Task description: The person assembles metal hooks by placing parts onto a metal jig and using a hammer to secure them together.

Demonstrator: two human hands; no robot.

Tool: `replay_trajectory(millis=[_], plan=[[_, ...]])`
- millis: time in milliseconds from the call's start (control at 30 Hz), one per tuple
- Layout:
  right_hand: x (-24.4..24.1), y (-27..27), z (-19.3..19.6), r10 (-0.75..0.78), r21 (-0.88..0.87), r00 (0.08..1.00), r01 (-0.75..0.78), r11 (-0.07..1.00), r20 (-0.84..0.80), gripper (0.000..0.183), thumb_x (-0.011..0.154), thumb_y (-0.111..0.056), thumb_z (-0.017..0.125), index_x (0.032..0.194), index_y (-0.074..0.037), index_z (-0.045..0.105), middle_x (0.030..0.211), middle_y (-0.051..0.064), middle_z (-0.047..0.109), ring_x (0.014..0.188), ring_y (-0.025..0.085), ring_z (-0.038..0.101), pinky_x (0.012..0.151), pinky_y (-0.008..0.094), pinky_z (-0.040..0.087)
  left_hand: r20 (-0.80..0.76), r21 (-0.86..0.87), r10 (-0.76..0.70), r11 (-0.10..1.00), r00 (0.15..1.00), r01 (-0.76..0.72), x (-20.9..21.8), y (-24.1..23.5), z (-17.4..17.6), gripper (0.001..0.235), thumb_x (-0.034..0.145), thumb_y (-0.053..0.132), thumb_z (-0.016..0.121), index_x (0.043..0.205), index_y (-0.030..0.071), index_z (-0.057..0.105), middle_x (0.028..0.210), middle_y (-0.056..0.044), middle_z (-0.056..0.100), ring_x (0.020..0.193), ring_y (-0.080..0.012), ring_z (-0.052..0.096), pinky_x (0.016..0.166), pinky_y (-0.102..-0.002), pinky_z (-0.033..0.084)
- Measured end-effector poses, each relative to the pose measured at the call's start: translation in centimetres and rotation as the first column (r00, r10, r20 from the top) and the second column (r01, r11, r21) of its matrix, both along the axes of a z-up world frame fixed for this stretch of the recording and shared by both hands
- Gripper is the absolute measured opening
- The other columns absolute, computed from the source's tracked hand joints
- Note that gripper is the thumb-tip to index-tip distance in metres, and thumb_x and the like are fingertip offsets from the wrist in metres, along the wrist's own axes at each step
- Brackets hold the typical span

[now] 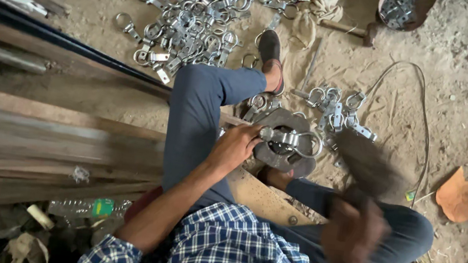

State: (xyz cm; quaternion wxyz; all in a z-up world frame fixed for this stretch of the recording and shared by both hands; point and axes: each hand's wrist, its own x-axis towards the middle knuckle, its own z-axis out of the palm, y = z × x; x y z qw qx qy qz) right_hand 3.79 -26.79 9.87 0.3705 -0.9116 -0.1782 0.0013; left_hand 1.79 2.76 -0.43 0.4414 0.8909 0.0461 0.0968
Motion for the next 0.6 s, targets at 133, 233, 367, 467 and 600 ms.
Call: replay_trajectory(millis=[133, 233, 367, 467, 600], plan=[[1.5, 3.7, -0.6, -0.018, -0.188, 0.990, -0.010, 0.982, -0.143, 0.022, 0.105, -0.019, 0.052, 0.113, 0.000, 0.058, 0.077, 0.018, 0.063, 0.063, 0.031, 0.059, 0.055, 0.044, 0.044, 0.000, -0.035, -0.011, 0.999, 1.000, 0.011, 0.0, 0.1, -2.1, 0.025, 0.097, 0.015, 0.066, 0.119, 0.002, 0.064, 0.100, -0.022, 0.071, 0.092, -0.0402, 0.068, 0.081, -0.049, 0.054], [-0.5, 6.5, -2.9, 0.073, -0.266, 0.995, -0.088, 0.960, -0.067, 0.019, 0.104, -0.018, 0.052, 0.110, -0.001, 0.058, 0.077, 0.021, 0.064, 0.063, 0.035, 0.060, 0.056, 0.046, 0.044, 0.081, 0.081, 0.000, 0.997, 0.997, -0.007, -0.8, -0.4, -3.7, 0.021, 0.096, 0.015, 0.070, 0.114, 0.005, 0.067, 0.099, -0.022, 0.071, 0.094, -0.0430, 0.067, 0.082, -0.053, 0.051], [-2.2, 3.5, -2.2, 0.127, -0.409, 0.989, -0.085, 0.909, 0.076, 0.016, 0.103, -0.018, 0.053, 0.105, -0.003, 0.059, 0.077, 0.025, 0.066, 0.064, 0.040, 0.061, 0.058, 0.050, 0.044, 0.005, 0.075, 0.006, 0.997, 1.000, -0.006, -0.3, 1.0, -4.0, 0.032, 0.090, 0.009, 0.069, 0.122, 0.003, 0.066, 0.099, -0.023, 0.071, 0.092, -0.0434, 0.067, 0.082, -0.053, 0.051], [-3.5, -1.3, -1.6, 0.001, -0.235, 0.998, -0.017, 0.972, -0.068, 0.019, 0.104, -0.022, 0.053, 0.103, -0.004, 0.056, 0.070, 0.023, 0.062, 0.061, 0.047, 0.057, 0.054, 0.056, 0.040, 0.055, -0.016, 0.000, 1.000, 0.998, 0.001, 0.2, -0.1, -3.6, 0.033, 0.091, 0.006, 0.069, 0.124, 0.005, 0.066, 0.102, -0.022, 0.072, 0.093, -0.0433, 0.067, 0.081, -0.051, 0.052], [-5.6, -3.9, -3.8, -0.159, -0.197, 0.956, 0.112, 0.974, -0.246, 0.020, 0.103, -0.023, 0.050, 0.102, -0.004, 0.058, 0.062, 0.026, 0.055, 0.058, 0.047, 0.057, 0.056, 0.056, 0.039, 0.140, -0.246, 0.063, 0.969, 0.988, -0.027, -0.7, 1.9, -0.7, 0.028, 0.093, 0.004, 0.067, 0.120, 0.009, 0.069, 0.102, -0.017, 0.075, 0.084, -0.0336, 0.072, 0.072, -0.043, 0.055]])
